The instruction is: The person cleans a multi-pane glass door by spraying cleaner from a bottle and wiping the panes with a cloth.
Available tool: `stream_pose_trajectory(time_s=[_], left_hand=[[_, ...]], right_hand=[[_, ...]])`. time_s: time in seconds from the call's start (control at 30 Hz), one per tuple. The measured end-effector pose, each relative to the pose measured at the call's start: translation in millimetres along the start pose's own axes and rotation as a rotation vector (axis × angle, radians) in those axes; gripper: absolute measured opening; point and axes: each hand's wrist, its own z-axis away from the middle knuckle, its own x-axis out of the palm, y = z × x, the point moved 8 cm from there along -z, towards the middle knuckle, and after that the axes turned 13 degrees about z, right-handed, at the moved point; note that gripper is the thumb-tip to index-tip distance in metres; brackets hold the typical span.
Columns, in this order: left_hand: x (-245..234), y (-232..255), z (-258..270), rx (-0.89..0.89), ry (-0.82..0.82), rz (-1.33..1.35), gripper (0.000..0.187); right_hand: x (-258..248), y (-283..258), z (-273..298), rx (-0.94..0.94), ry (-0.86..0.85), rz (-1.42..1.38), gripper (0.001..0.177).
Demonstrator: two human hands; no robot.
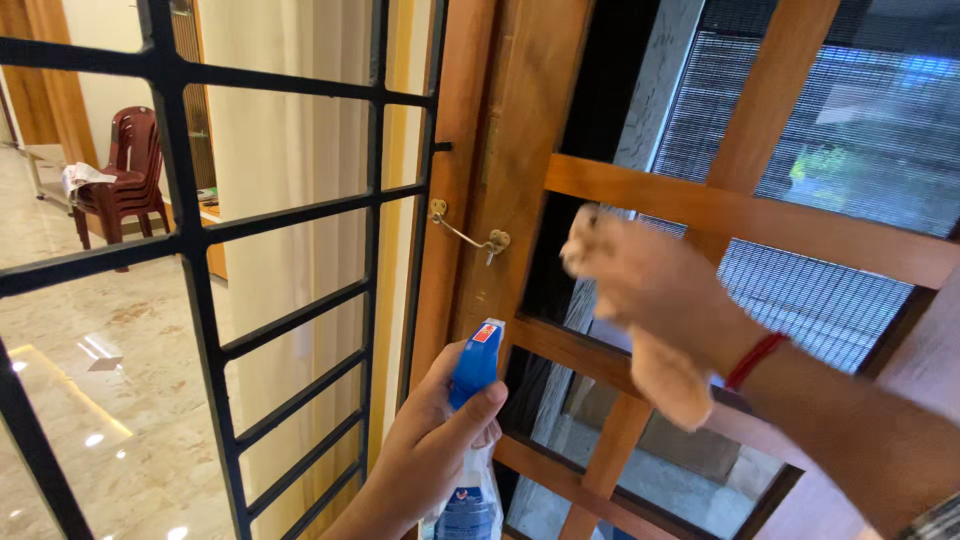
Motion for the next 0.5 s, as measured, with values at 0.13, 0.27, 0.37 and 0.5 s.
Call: stream_pose_trajectory(time_s=[0.13,0.27,0.37,0.5], left_hand=[[0.1,4.9,4.1,-0.022,0.016,0.032,0.039],[4.1,9.9,3.8,-0.006,0.001,-0.036,0.039],[2.1,8.1,5.5,-0.044,0.004,-0.051,0.042],[5.8,8.2,5.2,-0.022,-0.022,0.034,0.046]], right_hand=[[26.0,-26.1,8.4,0.644,-0.508,-0.716,0.012],[-3.0,17.5,-17.0,0.439,-0.315,-0.119,0.049],[-5.1,25.6,-22.9,0.450,-0.335,0.107,0.054],[26.0,12.2,-27.7,0.572,-0.519,-0.005,0.081]])
